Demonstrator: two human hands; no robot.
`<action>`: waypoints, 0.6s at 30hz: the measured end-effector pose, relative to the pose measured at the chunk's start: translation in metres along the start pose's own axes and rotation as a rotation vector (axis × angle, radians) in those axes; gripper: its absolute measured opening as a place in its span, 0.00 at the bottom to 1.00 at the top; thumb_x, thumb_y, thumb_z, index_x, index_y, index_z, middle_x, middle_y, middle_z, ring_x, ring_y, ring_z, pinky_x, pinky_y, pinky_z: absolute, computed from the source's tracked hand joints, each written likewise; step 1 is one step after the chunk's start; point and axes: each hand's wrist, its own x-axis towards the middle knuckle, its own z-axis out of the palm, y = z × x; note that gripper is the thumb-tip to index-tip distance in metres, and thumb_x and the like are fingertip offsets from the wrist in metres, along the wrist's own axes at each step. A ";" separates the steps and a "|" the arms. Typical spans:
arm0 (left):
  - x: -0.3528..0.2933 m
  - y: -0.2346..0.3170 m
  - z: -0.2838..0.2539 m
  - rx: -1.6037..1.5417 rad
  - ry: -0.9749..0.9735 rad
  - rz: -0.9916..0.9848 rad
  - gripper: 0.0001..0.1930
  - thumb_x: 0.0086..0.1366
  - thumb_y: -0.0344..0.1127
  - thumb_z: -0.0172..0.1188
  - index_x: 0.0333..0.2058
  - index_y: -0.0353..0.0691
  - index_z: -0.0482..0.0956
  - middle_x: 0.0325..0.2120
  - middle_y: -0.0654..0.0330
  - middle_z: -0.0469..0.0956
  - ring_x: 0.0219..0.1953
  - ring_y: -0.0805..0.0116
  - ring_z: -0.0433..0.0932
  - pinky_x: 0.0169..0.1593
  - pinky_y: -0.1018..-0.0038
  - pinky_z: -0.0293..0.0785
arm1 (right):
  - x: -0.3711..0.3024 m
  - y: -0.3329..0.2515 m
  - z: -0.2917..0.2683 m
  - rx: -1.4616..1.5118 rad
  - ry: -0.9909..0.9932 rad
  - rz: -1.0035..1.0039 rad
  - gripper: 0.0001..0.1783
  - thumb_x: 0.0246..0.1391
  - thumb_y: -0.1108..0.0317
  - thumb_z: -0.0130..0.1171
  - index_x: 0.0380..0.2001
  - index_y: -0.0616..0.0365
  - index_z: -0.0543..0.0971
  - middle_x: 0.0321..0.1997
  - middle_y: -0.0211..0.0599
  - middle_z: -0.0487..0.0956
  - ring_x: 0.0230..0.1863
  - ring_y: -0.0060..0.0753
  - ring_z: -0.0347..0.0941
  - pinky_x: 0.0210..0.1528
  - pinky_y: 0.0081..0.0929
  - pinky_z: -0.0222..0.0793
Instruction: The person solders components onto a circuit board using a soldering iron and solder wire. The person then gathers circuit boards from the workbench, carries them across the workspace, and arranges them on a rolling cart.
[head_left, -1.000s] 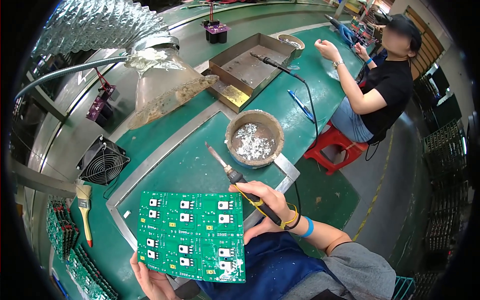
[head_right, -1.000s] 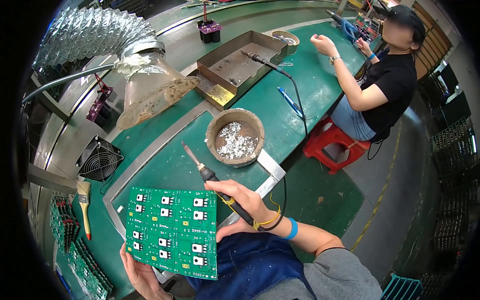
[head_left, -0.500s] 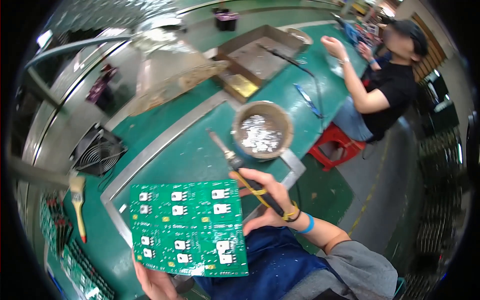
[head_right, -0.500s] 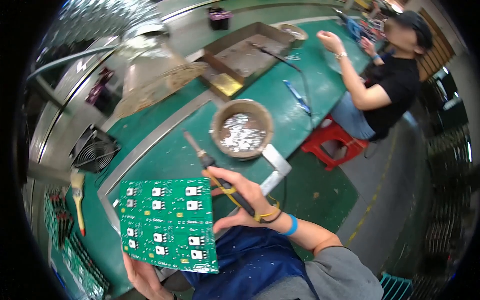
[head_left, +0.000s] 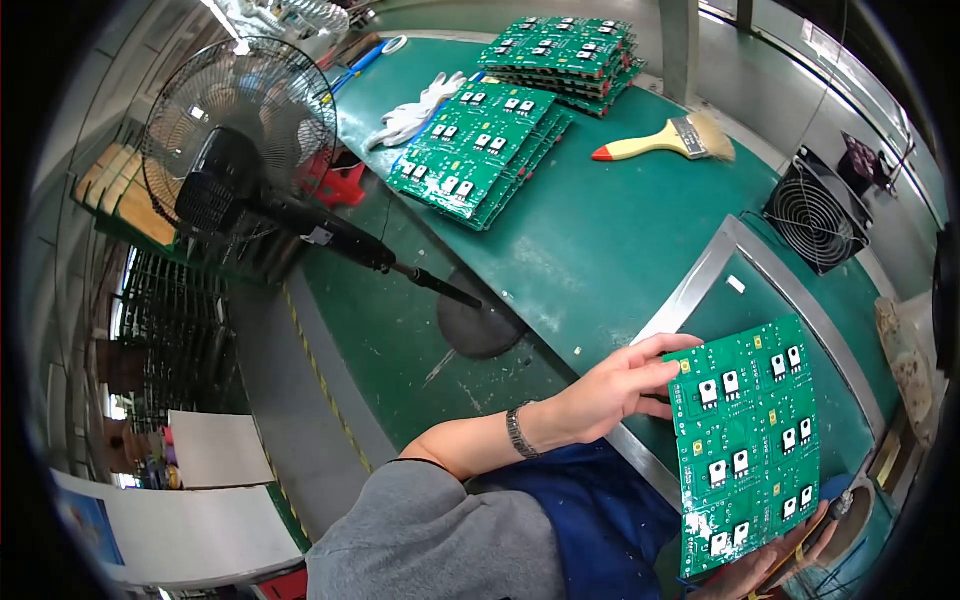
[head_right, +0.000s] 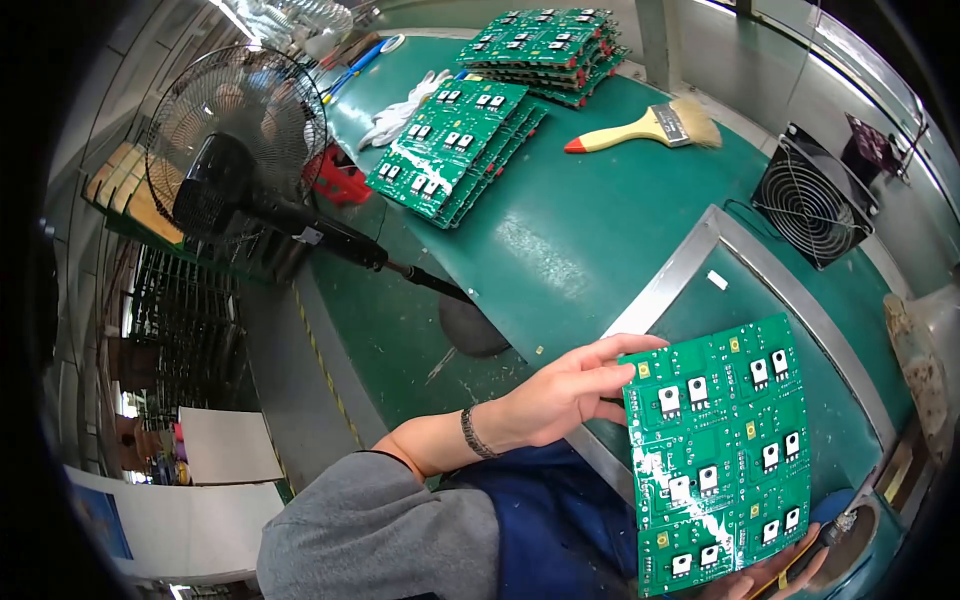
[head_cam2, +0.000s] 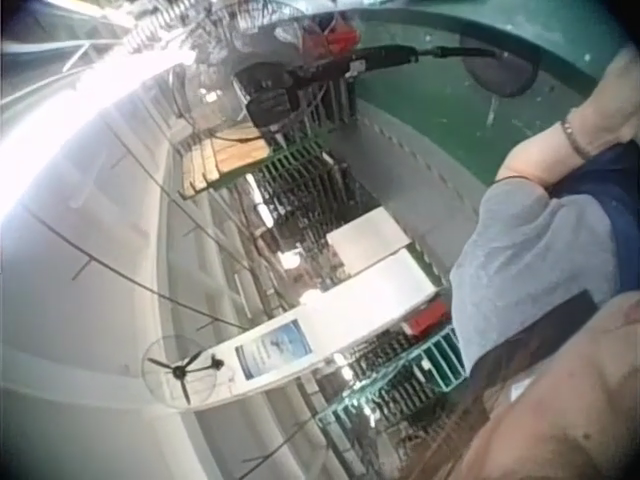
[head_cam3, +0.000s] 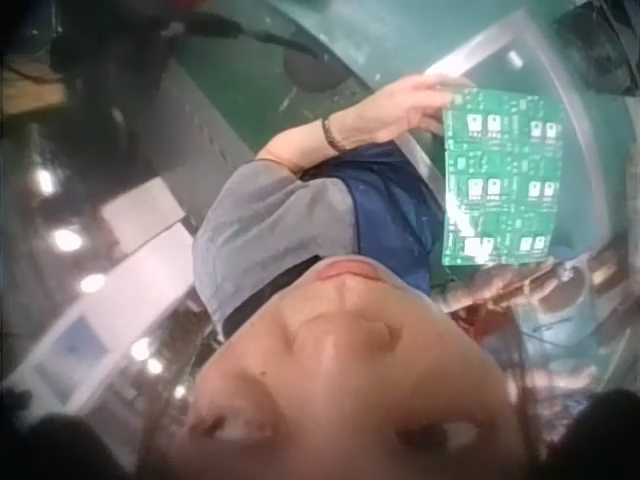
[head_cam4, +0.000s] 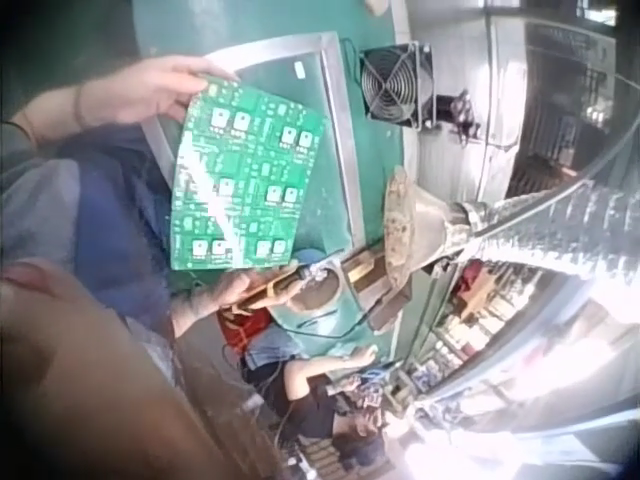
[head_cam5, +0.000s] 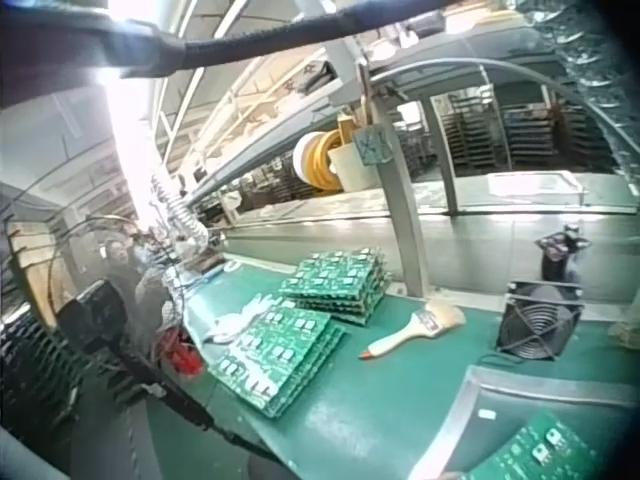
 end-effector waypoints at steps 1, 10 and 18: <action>-0.002 0.000 0.000 -0.008 -0.003 -0.006 0.25 0.69 0.39 0.46 0.62 0.38 0.56 0.53 0.60 0.69 0.53 0.70 0.70 0.56 0.65 0.68 | 0.005 -0.005 -0.001 -0.372 -0.078 0.082 0.34 0.64 0.44 0.33 0.68 0.47 0.48 0.74 0.28 0.40 0.74 0.30 0.25 0.70 0.53 0.20; 0.005 -0.002 0.000 0.003 -0.011 -0.012 0.24 0.70 0.43 0.45 0.60 0.40 0.58 0.51 0.61 0.69 0.51 0.71 0.71 0.53 0.67 0.70 | 0.012 -0.031 0.006 -0.475 -0.079 0.155 0.33 0.65 0.47 0.33 0.68 0.48 0.48 0.74 0.32 0.42 0.74 0.31 0.27 0.70 0.52 0.21; -0.001 -0.004 -0.004 -0.022 -0.028 0.005 0.23 0.70 0.41 0.44 0.60 0.39 0.58 0.51 0.61 0.70 0.51 0.71 0.71 0.54 0.67 0.70 | 0.015 -0.047 0.016 -0.440 -0.016 0.216 0.32 0.65 0.49 0.32 0.68 0.49 0.50 0.73 0.37 0.43 0.74 0.33 0.29 0.70 0.53 0.20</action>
